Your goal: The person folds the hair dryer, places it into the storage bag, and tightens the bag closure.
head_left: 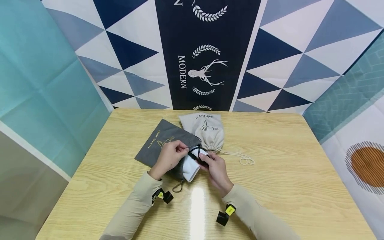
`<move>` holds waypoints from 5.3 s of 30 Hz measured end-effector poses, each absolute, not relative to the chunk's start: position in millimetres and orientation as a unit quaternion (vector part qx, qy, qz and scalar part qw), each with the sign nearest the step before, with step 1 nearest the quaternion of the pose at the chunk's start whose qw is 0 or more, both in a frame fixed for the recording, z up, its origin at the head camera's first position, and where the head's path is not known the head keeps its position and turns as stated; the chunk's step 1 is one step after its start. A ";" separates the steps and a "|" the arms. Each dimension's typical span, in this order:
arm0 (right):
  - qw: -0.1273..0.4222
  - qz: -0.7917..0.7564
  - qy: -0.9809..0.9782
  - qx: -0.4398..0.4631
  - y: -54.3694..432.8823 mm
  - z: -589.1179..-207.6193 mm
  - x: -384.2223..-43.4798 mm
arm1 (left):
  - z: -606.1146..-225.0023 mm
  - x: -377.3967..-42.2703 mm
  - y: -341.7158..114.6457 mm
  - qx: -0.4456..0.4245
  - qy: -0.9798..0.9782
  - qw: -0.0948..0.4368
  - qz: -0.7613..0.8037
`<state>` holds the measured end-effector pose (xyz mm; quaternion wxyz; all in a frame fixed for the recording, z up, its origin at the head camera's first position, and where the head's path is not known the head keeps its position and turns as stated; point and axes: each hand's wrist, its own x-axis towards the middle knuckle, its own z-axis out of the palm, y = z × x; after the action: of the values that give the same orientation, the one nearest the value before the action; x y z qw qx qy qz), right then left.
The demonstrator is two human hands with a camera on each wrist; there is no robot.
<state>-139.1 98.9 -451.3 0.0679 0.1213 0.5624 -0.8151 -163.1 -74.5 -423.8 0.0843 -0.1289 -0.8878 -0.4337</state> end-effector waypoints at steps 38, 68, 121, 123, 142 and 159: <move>0.102 -0.553 0.820 -0.110 127.9 -437.6 -140.2 | -434.0 -146.2 -77.7 -0.178 -0.895 -0.041 -0.407; -0.167 -0.174 0.936 -0.256 105.3 -429.6 -142.2 | -436.4 -123.3 -66.4 -0.183 -0.945 0.068 -0.263; 0.020 -0.327 0.917 -0.226 113.9 -348.9 -211.1 | -360.6 -135.7 -178.3 -0.007 -0.900 0.028 -0.434; 0.039 -0.321 0.918 -0.228 117.3 -348.4 -211.8 | -357.8 -135.4 -182.3 -0.025 -0.902 0.004 -0.431; 0.072 -0.255 0.916 -0.301 142.5 -340.6 -198.2 | -325.3 -108.1 -195.9 -0.223 -0.945 -0.090 -0.223; 0.178 -0.362 0.863 -0.303 200.1 -356.5 -211.2 | -362.5 -143.1 -237.8 -0.230 -0.875 -0.157 -0.396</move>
<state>-211.2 200.1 -356.5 0.1778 -0.3032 0.8633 -0.3622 -143.1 -237.8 -362.5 -0.1568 -0.2301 -0.8751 -0.3958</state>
